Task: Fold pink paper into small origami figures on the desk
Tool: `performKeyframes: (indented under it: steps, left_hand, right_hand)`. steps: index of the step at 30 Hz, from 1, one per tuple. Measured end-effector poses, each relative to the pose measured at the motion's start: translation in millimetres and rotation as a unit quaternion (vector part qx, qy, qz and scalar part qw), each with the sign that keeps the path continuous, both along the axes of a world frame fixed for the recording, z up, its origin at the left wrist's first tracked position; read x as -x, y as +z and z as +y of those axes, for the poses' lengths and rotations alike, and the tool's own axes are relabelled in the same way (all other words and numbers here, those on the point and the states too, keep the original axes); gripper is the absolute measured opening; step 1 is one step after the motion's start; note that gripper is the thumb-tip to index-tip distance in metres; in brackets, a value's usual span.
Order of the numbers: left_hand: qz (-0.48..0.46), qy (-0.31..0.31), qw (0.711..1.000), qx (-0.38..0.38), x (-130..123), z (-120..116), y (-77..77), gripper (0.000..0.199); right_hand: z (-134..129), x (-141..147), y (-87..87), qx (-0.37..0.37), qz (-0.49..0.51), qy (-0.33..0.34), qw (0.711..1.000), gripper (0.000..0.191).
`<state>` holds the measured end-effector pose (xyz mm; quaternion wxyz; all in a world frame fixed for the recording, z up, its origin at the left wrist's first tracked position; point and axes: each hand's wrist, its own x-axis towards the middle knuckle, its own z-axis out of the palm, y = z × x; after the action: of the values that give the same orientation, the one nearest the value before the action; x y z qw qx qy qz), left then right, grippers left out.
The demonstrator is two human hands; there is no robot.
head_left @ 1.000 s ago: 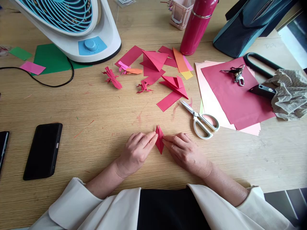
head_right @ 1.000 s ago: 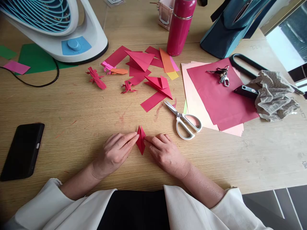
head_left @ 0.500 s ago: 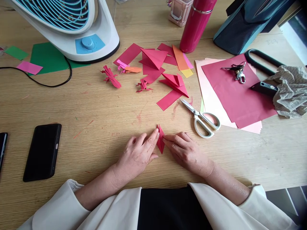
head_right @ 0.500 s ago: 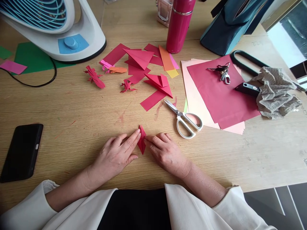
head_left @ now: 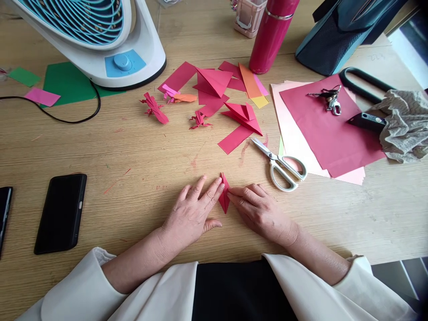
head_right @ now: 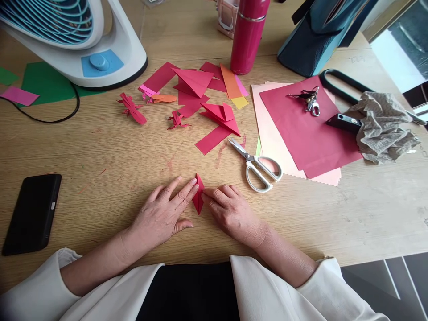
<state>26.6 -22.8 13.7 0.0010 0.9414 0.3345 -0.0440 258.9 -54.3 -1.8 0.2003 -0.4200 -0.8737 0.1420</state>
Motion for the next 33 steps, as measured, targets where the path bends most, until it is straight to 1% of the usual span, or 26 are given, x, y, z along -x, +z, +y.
performKeyframes:
  steps: [3, 7, 13, 22, 30, 33]
  left_hand:
    - [-0.007, 0.001, 1.000, 0.002, 0.4, 1.2, -1.1, 0.083]
    - [-0.033, -0.027, 0.999, 0.020, 3.5, 5.5, -4.4, 0.089]
    - [-0.037, -0.035, 0.998, 0.025, 5.9, 7.5, -8.5, 0.087]
    - [-0.017, -0.032, 0.999, 0.034, 4.7, 10.3, -3.6, 0.093]
    - [-0.026, -0.047, 0.997, 0.049, 6.2, 11.8, -8.1, 0.096]
    - [-0.025, -0.052, 0.997, 0.058, 6.6, 13.6, -7.0, 0.094]
  right_hand:
    - [0.2, 0.4, 0.2, -0.003, -0.006, 0.004, 1.000, 0.039]
    - [0.0, 0.8, 0.1, -0.007, -0.010, 0.003, 1.000, 0.038]
    - [-0.5, 0.6, 0.7, -0.015, -0.013, 0.002, 1.000, 0.035]
    - [0.1, -0.5, -1.8, -0.017, -0.006, 0.011, 1.000, 0.037]
    - [0.4, -1.8, -1.6, -0.010, -0.007, 0.013, 1.000, 0.036]
    - [0.5, -1.8, -1.3, -0.006, -0.006, 0.014, 1.000, 0.036]
